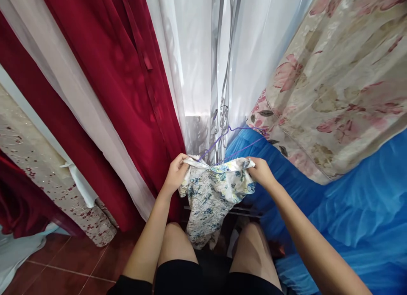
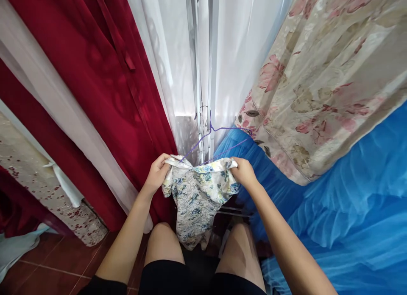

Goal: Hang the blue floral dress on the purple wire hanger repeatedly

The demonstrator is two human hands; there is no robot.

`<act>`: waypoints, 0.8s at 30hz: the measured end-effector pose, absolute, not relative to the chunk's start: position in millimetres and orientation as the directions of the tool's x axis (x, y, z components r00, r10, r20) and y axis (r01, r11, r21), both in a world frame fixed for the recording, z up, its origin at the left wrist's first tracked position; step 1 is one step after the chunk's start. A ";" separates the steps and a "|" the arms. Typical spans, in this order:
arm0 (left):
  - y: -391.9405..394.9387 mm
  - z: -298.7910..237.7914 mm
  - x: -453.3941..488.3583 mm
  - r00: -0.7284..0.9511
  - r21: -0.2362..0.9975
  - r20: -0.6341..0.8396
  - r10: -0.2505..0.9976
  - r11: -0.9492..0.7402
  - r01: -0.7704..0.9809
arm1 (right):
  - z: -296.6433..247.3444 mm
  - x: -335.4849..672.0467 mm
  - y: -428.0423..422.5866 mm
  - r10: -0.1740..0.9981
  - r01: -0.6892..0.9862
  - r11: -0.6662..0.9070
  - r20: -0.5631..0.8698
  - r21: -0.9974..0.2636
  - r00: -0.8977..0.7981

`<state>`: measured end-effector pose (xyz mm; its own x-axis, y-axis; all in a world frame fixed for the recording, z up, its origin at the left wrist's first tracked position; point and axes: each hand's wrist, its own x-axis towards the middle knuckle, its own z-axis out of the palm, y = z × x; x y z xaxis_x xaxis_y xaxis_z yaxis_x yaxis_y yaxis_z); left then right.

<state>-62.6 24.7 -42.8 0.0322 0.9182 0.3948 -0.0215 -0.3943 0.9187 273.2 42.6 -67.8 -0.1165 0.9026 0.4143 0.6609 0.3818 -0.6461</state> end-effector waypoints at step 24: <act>30.2 -3.5 -55.3 -0.018 0.841 0.463 0.886 -0.434 0.323 | -27.4 332.2 64.9 0.915 0.712 0.230 0.397 -0.664 0.075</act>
